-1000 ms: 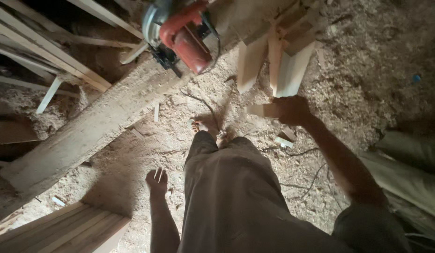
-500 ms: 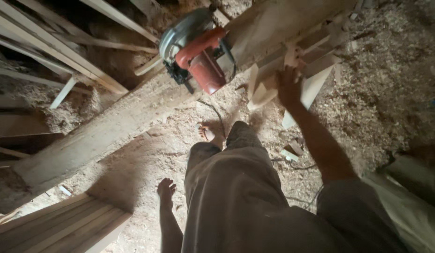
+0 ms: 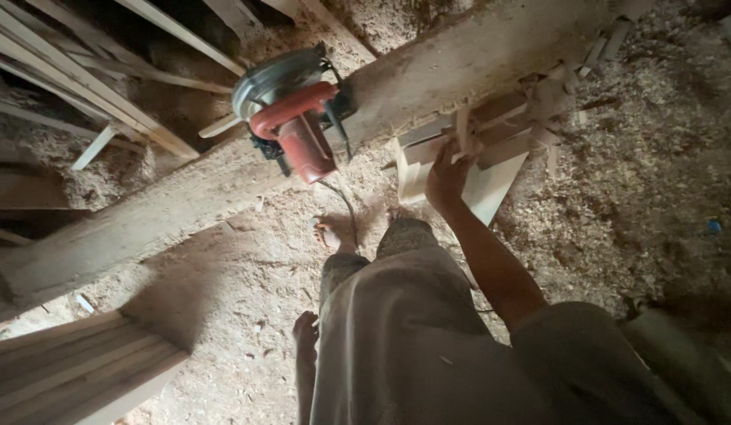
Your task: The person carries wooden planks across a sawdust-covered workshop, marks and positions them on a low support beam, and cuts them to length using a handheld circular saw, repeating the measure-and-cut cycle and moving finished pieces aside.
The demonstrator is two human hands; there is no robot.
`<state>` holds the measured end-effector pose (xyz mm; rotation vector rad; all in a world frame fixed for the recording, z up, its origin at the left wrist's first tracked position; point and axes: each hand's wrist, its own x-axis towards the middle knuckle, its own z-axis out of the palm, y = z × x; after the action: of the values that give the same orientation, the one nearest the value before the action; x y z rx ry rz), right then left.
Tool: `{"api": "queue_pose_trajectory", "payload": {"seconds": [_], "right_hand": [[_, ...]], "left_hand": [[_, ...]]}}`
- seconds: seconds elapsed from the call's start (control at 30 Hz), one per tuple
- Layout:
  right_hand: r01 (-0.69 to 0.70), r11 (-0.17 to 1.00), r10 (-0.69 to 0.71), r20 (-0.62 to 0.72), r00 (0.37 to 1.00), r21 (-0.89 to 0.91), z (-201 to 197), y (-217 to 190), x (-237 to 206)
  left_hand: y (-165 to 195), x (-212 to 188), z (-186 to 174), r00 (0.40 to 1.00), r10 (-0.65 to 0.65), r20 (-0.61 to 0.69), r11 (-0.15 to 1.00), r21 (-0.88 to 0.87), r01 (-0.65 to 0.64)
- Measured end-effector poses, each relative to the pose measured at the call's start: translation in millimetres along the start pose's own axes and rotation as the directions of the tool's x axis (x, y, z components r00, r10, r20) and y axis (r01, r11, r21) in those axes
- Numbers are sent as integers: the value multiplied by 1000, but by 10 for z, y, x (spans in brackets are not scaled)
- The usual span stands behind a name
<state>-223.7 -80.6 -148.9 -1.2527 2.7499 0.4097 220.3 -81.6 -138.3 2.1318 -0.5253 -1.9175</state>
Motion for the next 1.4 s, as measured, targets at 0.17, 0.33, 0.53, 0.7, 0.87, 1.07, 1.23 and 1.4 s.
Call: {"api": "queue_pose_trajectory", "payload": {"seconds": [0.17, 0.33, 0.53, 0.7, 0.87, 1.07, 1.23, 1.4], "right_hand": [[28, 952, -20, -30, 999, 303, 151, 615, 130], [3, 885, -68, 123, 990, 465, 405, 1362, 169], [332, 939, -339, 82, 937, 88, 649, 1673, -56], [473, 880, -474, 72, 878, 27, 561, 1494, -343], [638, 768, -640, 79, 764, 53, 254, 1083, -590], [696, 692, -668, 533, 519, 190, -91, 828, -904], [569, 790, -591, 532, 606, 230, -131, 654, -1185], [387, 874, -484, 451, 750, 293, -112, 374, -1719]], "left_hand": [[-611, 39, 200, 940, 306, 147, 918, 214, -333], [-916, -119, 275, 976, 211, -52, 968, 153, -201], [-589, -398, 344, 995, -51, -86, 999, 13, 52], [-450, -466, 343, 984, 155, -93, 977, 160, -138], [-490, -371, 247, 968, 240, -67, 968, 84, -235], [-373, -311, 128, 931, 341, -134, 887, 375, -271], [428, 249, 876, 726, 619, 301, 506, 553, -661], [1193, 977, 1942, 428, 816, 389, 365, 226, -903]]}}
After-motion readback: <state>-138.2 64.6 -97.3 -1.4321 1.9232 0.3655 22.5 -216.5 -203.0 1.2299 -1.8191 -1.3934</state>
